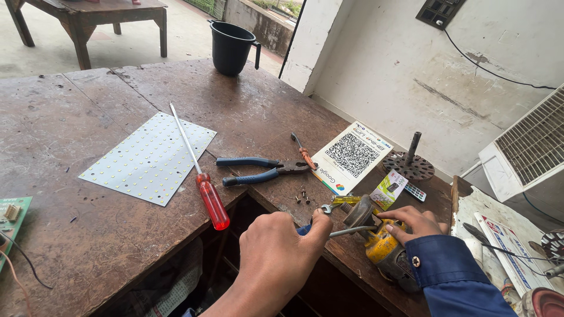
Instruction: The person services a yellow angle grinder on a wooden workbench. They pump oil from a blue oil can onto the grinder's chuck, turn and reposition the tool, work on its head with a screwdriver, adjust small parts, and tap the housing with a hammer while holding the grinder steady.
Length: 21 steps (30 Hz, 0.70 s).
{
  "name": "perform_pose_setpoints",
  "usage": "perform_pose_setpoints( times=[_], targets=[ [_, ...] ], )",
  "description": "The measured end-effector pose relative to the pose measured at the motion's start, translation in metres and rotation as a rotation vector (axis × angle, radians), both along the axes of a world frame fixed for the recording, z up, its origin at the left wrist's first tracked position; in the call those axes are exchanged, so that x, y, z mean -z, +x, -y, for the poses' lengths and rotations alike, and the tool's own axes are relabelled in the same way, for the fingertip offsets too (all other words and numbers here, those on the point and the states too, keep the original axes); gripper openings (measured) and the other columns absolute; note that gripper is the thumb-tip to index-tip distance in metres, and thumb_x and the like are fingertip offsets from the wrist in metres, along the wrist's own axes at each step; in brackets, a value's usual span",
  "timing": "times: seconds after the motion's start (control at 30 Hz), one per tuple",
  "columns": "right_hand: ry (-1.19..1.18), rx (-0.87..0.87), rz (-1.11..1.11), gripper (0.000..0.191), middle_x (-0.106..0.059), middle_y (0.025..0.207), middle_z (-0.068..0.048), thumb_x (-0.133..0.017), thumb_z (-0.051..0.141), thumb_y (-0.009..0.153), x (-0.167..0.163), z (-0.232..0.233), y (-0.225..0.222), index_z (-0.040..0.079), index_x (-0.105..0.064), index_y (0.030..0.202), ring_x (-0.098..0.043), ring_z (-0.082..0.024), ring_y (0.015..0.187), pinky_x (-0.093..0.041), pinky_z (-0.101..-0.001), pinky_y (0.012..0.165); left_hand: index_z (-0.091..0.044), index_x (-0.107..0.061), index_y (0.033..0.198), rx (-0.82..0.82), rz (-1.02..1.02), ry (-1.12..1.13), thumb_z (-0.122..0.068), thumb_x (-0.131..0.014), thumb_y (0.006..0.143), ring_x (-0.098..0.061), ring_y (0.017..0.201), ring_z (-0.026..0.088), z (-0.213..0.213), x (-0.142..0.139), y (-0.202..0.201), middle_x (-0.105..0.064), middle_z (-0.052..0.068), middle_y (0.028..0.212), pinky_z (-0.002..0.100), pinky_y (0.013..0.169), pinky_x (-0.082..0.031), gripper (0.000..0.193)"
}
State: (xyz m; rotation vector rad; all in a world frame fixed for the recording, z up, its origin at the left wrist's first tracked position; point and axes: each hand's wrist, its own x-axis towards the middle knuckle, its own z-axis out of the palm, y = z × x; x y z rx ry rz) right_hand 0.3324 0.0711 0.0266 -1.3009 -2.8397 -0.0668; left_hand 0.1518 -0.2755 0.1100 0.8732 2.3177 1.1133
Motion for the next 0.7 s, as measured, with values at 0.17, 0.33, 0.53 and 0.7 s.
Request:
perform_pose_setpoints(
  times=[0.17, 0.33, 0.53, 0.7],
  targets=[
    [0.024, -0.029, 0.012, 0.036, -0.067, 0.128, 0.019, -0.067, 0.050, 0.087, 0.002, -0.006, -0.001, 0.052, -0.072, 0.122, -0.054, -0.018, 0.118, -0.033, -0.0428, 0.111, 0.004, -0.069, 0.058, -0.034, -0.032, 0.014, -0.058, -0.055, 0.088, -0.067, 0.049, 0.033, -0.001, 0.000, 0.000, -0.061, 0.016, 0.047, 0.046, 0.058, -0.057, 0.070],
    [0.009, -0.016, 0.013, 0.036, -0.066, 0.129, 0.021, -0.067, 0.050, 0.087, 0.000, -0.008, -0.004, 0.053, -0.071, 0.123, -0.055, -0.018, 0.118, -0.035, -0.0441, 0.109, 0.004, -0.068, 0.059, -0.004, 0.001, 0.000, -0.056, -0.052, 0.090, -0.068, 0.048, 0.032, -0.003, 0.002, -0.002, -0.061, 0.014, 0.047, 0.047, 0.055, -0.059, 0.070],
    [0.012, 0.008, 0.024, 0.046, -0.066, 0.129, 0.021, -0.067, 0.052, 0.086, -0.005, 0.001, -0.004, 0.056, -0.061, 0.132, -0.055, -0.018, 0.119, -0.033, -0.0461, 0.108, 0.002, -0.067, 0.055, -0.001, 0.007, 0.012, -0.053, -0.052, 0.093, -0.062, 0.041, 0.026, -0.004, 0.003, 0.000, -0.058, 0.010, 0.043, 0.044, 0.047, -0.055, 0.068],
    [-0.019, 0.034, 0.027, 0.054, -0.065, 0.131, 0.022, -0.067, 0.049, 0.087, -0.009, 0.005, -0.002, 0.058, -0.054, 0.139, -0.054, -0.017, 0.118, -0.028, -0.0454, 0.109, 0.000, -0.066, 0.052, 0.002, 0.027, 0.035, -0.053, -0.054, 0.091, -0.060, 0.038, 0.024, -0.002, 0.004, 0.001, -0.056, 0.008, 0.040, 0.043, 0.045, -0.054, 0.067]
  ],
)
